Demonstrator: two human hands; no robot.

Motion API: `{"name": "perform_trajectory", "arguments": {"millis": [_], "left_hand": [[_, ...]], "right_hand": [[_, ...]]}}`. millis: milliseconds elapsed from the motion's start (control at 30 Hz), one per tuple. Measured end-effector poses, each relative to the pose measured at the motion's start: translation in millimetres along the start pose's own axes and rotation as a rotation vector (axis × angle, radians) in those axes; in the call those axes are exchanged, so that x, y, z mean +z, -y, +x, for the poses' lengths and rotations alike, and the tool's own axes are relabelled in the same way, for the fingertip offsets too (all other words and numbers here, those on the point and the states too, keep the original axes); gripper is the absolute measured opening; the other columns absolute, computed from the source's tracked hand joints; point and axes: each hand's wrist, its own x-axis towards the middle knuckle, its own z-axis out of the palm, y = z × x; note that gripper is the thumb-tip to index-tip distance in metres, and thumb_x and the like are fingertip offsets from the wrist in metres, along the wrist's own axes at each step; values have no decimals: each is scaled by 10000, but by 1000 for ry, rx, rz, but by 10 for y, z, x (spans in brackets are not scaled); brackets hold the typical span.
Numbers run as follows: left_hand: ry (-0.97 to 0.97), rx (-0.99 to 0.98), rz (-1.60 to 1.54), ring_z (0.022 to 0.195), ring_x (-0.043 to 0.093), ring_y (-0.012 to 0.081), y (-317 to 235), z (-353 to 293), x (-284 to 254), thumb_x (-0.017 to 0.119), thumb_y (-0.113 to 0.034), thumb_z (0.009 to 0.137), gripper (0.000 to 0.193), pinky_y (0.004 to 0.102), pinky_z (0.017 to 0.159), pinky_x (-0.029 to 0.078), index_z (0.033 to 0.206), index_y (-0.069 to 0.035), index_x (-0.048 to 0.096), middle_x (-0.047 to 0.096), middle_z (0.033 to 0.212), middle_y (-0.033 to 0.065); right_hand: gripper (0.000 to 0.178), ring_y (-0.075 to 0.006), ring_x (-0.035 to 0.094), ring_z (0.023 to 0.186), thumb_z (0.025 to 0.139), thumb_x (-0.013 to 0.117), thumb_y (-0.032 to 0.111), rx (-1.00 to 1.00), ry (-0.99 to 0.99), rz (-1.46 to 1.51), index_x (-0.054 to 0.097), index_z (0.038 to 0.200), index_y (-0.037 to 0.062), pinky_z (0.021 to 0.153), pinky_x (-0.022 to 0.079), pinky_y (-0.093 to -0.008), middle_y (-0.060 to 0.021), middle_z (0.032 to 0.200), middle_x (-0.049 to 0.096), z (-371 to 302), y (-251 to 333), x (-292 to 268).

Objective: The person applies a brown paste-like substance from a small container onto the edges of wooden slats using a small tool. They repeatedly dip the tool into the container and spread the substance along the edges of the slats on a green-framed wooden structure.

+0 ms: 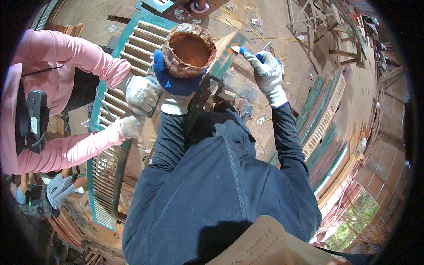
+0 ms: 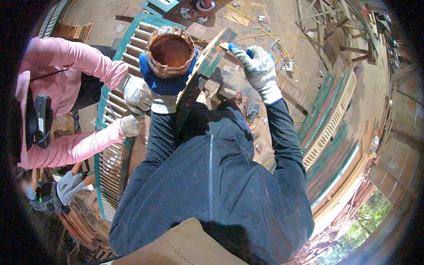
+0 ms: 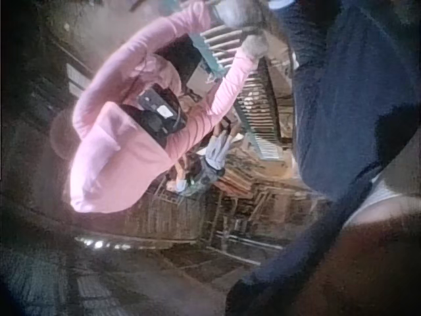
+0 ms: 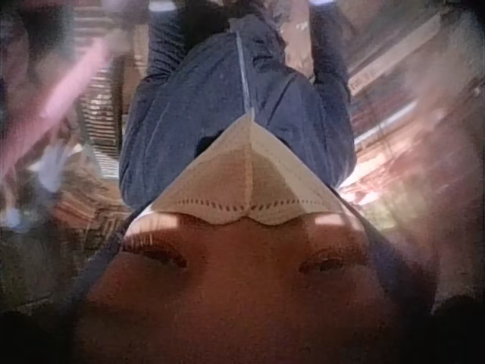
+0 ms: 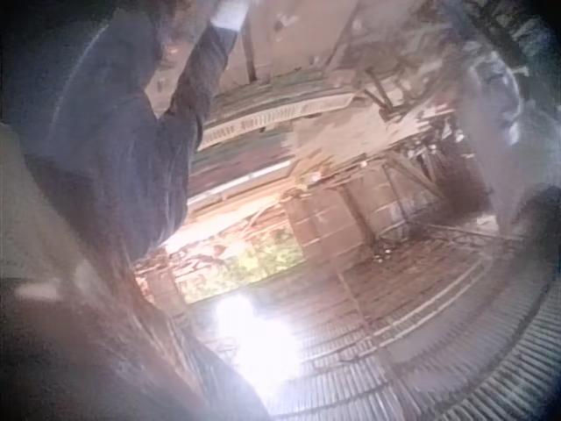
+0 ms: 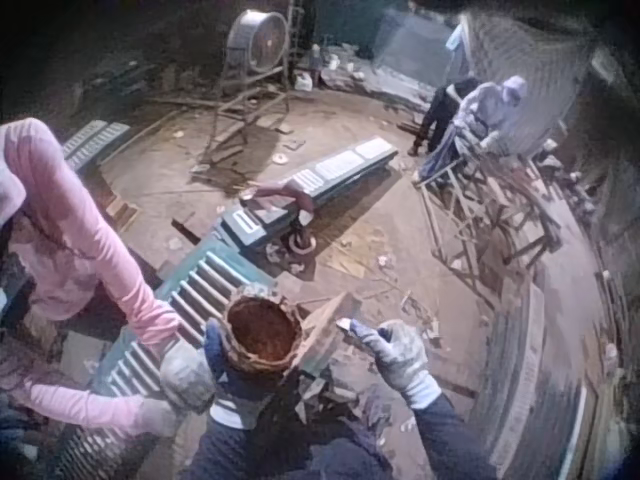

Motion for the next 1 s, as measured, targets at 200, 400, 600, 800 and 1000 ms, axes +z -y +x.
{"name": "perform_trajectory", "arguments": {"millis": [200, 400, 600, 800, 1000], "left_hand": [[-10, -25, -16, 1380, 375, 402, 63, 61, 27, 552, -697, 858, 810, 616, 1150, 295, 1488, -218, 378, 365, 1531, 135], [-7, 40, 74, 1384, 373, 398, 50, 15, -118, 560, -688, 856, 804, 615, 1141, 312, 1488, -225, 377, 364, 1531, 134], [2, -48, -83, 1355, 425, 339, 0, 34, -117, 519, -686, 862, 761, 572, 1067, 422, 1444, -201, 447, 429, 1478, 88], [-41, -3, -17, 1357, 420, 331, 23, 36, -117, 517, -677, 868, 749, 576, 1066, 422, 1442, -201, 450, 432, 1479, 86], [15, -19, -65, 1368, 403, 309, 20, -26, -121, 531, -659, 872, 731, 575, 1064, 426, 1448, -219, 440, 421, 1484, 75]], "right_hand": [[492, -238, 590, 722, 748, 651, 2, 23, -25, -1, 687, 1176, 242, 599, 490, -368, -54, 809, 562, 147, -145, -6], [460, -234, 588, 716, 774, 649, 21, 68, -25, 25, 688, 1177, 239, 588, 484, -370, -48, 799, 558, 2, -113, 46], [409, -228, 583, 687, 767, 685, 49, -3, -27, -39, 706, 1134, 229, 554, 473, -360, -47, 777, 557, 48, -104, 140], [472, -219, 577, 655, 763, 671, 21, 69, -79, -56, 716, 1159, 275, 545, 473, -342, -44, 757, 546, 148, -144, 151], [570, -223, 590, 681, 749, 635, -14, 118, -40, 46, 682, 1232, 286, 563, 486, -350, -43, 776, 557, -39, -151, 29]]}}
